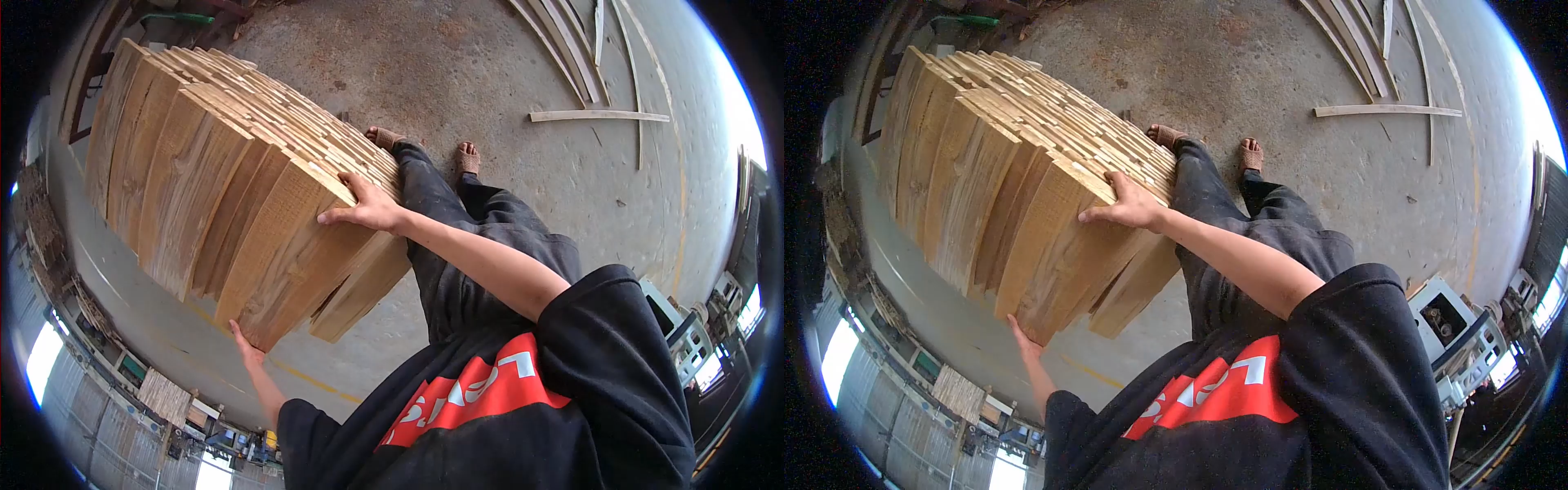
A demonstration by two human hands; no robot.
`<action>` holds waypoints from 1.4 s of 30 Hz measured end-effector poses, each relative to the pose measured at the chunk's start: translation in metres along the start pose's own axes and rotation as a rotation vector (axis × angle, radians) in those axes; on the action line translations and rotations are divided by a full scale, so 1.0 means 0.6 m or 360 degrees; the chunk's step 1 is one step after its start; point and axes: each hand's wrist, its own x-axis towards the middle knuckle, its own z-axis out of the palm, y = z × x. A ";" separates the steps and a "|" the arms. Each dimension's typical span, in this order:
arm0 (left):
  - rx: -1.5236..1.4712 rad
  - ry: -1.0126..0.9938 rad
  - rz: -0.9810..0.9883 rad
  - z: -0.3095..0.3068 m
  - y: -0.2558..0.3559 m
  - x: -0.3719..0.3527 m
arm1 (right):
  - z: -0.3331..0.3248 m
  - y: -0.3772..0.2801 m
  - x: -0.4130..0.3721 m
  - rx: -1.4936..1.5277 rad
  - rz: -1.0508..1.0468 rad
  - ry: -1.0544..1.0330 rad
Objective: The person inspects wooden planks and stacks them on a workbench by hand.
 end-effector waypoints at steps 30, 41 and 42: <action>-0.0197 0.0271 0.0383 -0.093 -0.055 0.119 | 0.000 0.076 -0.056 0.0140 -0.0036 -0.0284; -0.0173 0.0587 0.0327 -0.046 -0.066 0.079 | 0.022 0.030 -0.061 0.0585 0.0273 -0.0170; -0.0165 0.0621 0.0337 -0.044 -0.070 0.073 | 0.025 0.030 -0.064 0.0651 0.0338 -0.0145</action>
